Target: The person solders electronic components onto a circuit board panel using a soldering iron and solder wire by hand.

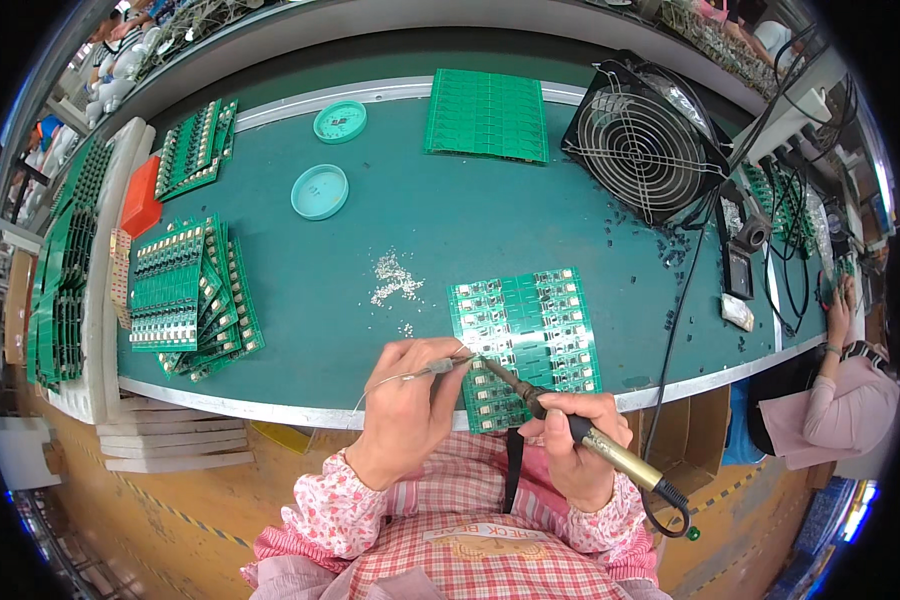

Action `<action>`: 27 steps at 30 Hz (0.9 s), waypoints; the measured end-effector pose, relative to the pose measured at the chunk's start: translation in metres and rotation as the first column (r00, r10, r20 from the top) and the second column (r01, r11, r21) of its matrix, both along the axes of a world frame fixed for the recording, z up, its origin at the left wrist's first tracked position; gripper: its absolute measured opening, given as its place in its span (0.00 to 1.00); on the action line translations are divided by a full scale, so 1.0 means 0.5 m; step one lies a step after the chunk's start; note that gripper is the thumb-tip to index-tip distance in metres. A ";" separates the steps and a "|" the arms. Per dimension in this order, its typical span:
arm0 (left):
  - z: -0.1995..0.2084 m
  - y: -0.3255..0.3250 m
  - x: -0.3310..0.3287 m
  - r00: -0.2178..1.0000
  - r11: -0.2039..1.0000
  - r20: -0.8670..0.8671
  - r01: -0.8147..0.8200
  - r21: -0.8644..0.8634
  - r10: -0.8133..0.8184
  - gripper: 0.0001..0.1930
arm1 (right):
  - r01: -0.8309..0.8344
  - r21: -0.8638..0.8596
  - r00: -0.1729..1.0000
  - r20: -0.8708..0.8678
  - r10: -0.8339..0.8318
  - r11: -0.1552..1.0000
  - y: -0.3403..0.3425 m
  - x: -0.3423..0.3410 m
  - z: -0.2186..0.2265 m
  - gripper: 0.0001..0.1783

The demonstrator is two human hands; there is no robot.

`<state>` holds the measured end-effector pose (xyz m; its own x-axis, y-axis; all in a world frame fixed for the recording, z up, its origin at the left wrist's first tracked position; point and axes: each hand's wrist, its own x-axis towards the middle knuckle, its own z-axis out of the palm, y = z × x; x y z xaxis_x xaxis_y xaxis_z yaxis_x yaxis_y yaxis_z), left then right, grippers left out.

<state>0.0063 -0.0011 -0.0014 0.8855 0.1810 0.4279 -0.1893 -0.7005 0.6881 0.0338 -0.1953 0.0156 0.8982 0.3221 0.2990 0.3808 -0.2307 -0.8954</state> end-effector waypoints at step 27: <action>-0.002 0.001 0.000 1.000 1.000 0.010 0.007 0.001 -0.007 0.09 | -0.104 0.161 0.986 0.148 0.080 0.981 -0.037 0.006 -0.062 0.08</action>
<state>0.0061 -0.0007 -0.0024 0.8822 0.1749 0.4372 -0.2010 -0.6998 0.6855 0.0369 -0.2137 -0.0155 0.8123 0.3359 0.4768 0.5179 -0.0395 -0.8545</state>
